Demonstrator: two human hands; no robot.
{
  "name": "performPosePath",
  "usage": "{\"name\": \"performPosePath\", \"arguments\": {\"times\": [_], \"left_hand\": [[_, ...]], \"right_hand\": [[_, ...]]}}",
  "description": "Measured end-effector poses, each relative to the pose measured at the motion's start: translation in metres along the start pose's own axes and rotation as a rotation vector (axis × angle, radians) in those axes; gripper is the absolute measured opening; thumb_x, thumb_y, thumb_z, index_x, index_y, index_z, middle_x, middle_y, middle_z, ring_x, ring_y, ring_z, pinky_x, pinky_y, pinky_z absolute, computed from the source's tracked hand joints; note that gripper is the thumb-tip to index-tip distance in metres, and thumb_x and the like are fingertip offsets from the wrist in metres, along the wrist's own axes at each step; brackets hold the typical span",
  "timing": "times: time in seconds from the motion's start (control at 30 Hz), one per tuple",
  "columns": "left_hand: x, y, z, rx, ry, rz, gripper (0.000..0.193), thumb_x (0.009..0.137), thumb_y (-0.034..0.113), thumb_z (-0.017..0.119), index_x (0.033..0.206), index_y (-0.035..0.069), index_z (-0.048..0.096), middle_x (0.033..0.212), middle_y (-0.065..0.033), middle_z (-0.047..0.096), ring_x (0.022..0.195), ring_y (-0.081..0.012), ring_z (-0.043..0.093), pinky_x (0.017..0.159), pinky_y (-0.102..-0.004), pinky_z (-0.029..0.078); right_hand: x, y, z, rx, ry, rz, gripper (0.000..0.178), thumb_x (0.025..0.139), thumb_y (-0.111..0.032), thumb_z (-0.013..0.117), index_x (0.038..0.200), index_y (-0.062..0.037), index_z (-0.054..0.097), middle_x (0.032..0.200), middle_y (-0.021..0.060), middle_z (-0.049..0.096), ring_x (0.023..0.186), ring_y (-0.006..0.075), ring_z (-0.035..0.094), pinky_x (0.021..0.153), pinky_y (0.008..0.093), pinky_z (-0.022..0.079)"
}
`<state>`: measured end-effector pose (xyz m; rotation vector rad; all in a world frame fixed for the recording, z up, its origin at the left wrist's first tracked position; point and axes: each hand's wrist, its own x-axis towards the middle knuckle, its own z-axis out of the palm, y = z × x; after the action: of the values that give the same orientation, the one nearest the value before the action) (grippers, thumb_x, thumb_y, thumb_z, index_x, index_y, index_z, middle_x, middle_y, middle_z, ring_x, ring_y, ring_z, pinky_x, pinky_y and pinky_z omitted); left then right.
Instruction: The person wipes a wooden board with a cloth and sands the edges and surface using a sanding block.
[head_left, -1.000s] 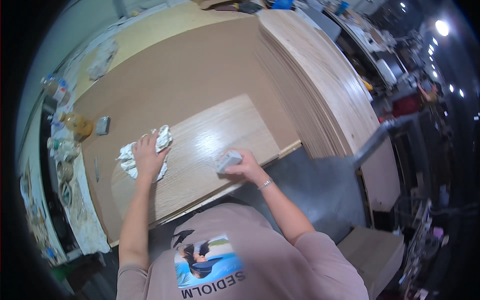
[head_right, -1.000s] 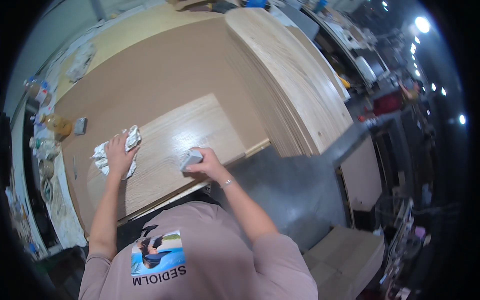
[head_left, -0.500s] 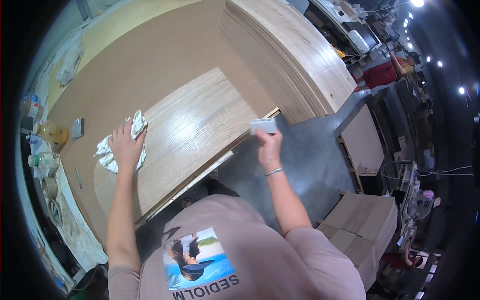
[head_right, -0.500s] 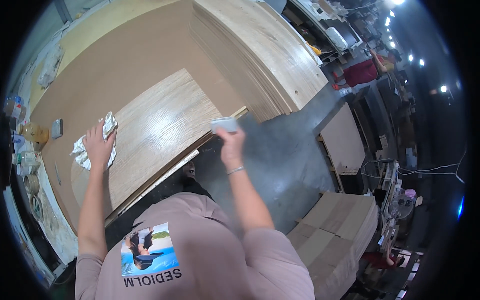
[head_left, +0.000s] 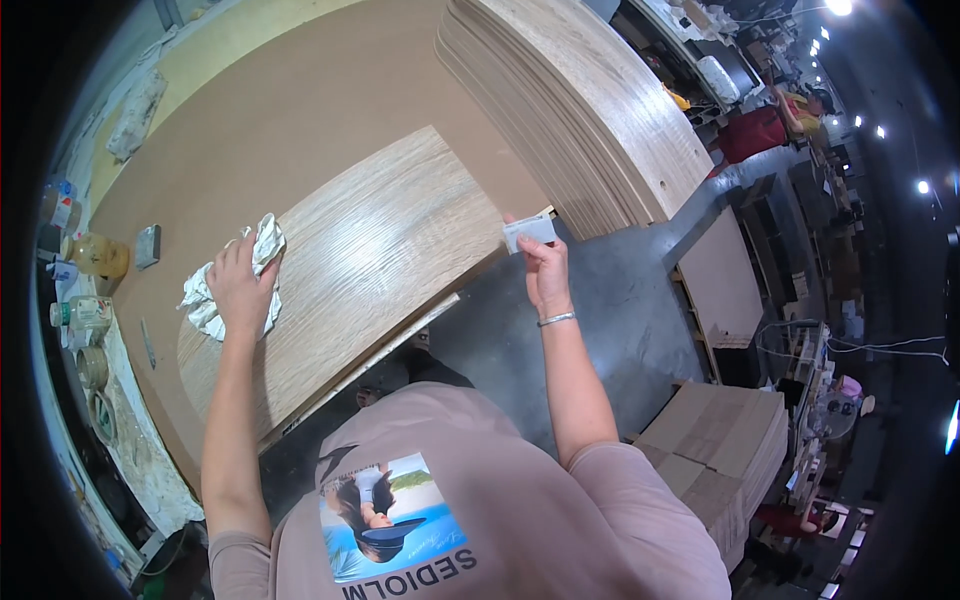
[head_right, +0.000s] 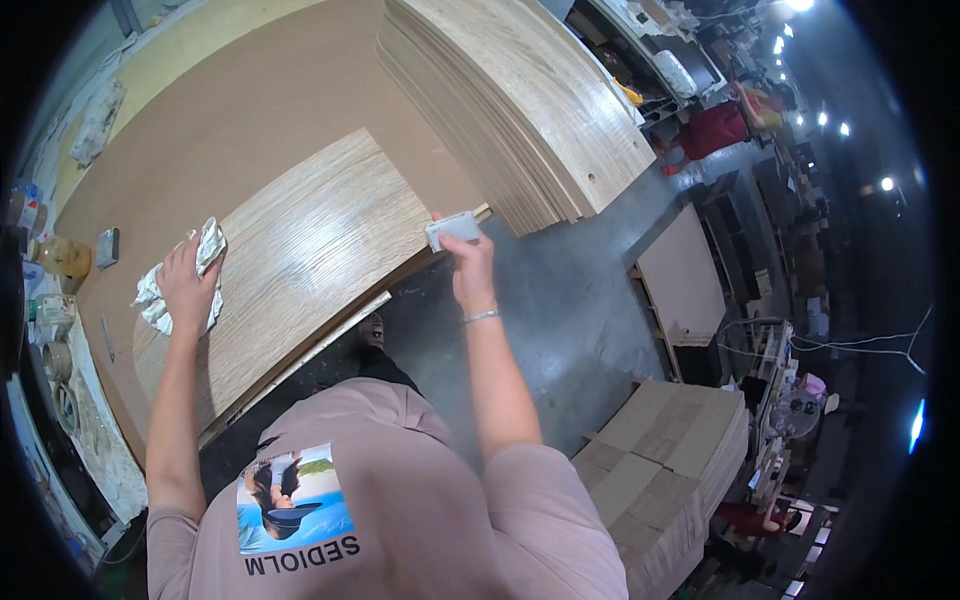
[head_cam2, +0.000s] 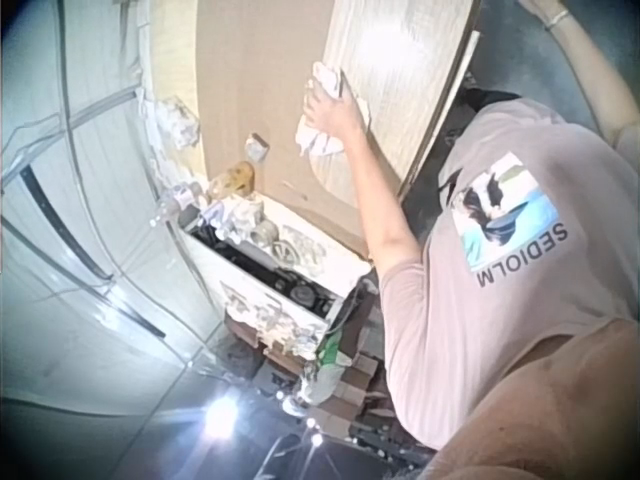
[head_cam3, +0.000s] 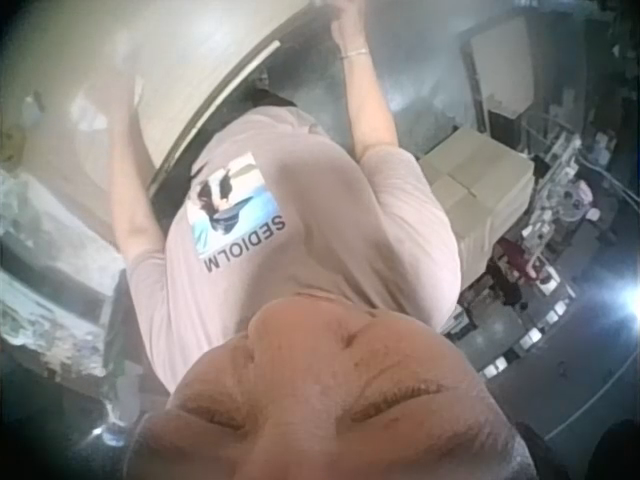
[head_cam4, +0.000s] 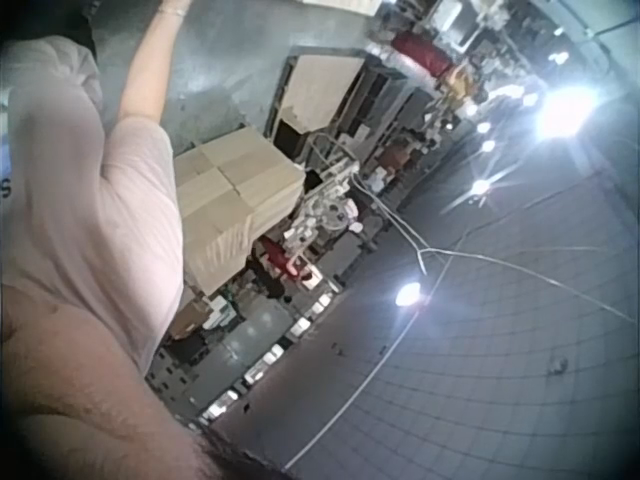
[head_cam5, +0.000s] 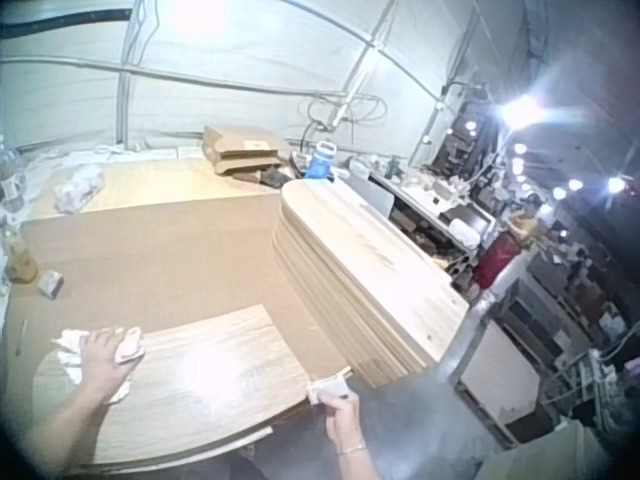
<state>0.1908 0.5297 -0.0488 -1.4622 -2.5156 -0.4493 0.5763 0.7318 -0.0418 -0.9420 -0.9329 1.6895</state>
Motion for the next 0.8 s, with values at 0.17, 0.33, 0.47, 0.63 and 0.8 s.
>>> {"name": "performPosePath", "arguments": {"times": [0.17, 0.33, 0.47, 0.63, 0.8], "left_hand": [[0.001, 0.003, -0.004, -0.004, -0.032, -0.035, 0.055, 0.081, 0.03, 0.075, 0.131, 0.012, 0.059, 0.126, -0.008, 0.062, 0.121, -0.0282, 0.053, 0.103, -0.0454, 0.035], [-0.001, 0.003, -0.004, 0.005, -0.024, -0.032, 0.057, 0.081, 0.03, 0.075, 0.133, 0.013, 0.057, 0.127, -0.0087, 0.062, 0.122, -0.0289, 0.053, 0.104, -0.0465, 0.035], [-0.001, 0.0, -0.001, 0.012, -0.02, -0.025, 0.056, 0.082, 0.03, 0.074, 0.133, 0.013, 0.057, 0.127, -0.0087, 0.062, 0.122, -0.0292, 0.053, 0.104, -0.0463, 0.035], [-0.001, -0.002, 0.003, 0.028, -0.005, -0.015, 0.057, 0.082, 0.03, 0.074, 0.134, 0.014, 0.057, 0.127, -0.0085, 0.061, 0.122, -0.0288, 0.053, 0.104, -0.046, 0.035], [0.0, -0.002, 0.003, 0.044, -0.019, -0.019, 0.057, 0.083, 0.03, 0.073, 0.135, 0.015, 0.056, 0.128, -0.0083, 0.061, 0.122, -0.0282, 0.053, 0.105, -0.0461, 0.035]], "right_hand": [[0.0, 0.006, -0.016, 0.034, 0.254, -0.122, 0.032, 0.081, 0.003, 0.068, 0.112, 0.0071, 0.062, 0.107, 0.0116, 0.069, 0.102, 0.0201, 0.065, 0.092, 0.0316, 0.049], [-0.016, 0.019, -0.018, -0.525, 0.273, -0.335, 0.022, 0.081, 0.0, 0.075, 0.101, 0.0019, 0.068, 0.102, 0.0066, 0.068, 0.09, 0.0123, 0.063, 0.08, 0.027, 0.052], [-0.042, 0.036, 0.016, -0.741, 0.127, -0.505, 0.023, 0.074, -0.001, 0.077, 0.096, 0.0009, 0.069, 0.095, 0.0087, 0.069, 0.087, 0.0182, 0.066, 0.079, 0.0312, 0.053], [-0.041, 0.044, 0.018, -0.814, 0.184, -0.527, 0.023, 0.071, 0.0, 0.078, 0.093, 0.0014, 0.069, 0.095, 0.0106, 0.069, 0.086, 0.0228, 0.067, 0.08, 0.0331, 0.053], [-0.004, 0.033, -0.016, -0.779, 0.341, -0.508, 0.025, 0.075, -0.002, 0.079, 0.097, 0.0023, 0.069, 0.093, 0.0093, 0.069, 0.083, 0.0176, 0.065, 0.078, 0.0313, 0.052]]}}
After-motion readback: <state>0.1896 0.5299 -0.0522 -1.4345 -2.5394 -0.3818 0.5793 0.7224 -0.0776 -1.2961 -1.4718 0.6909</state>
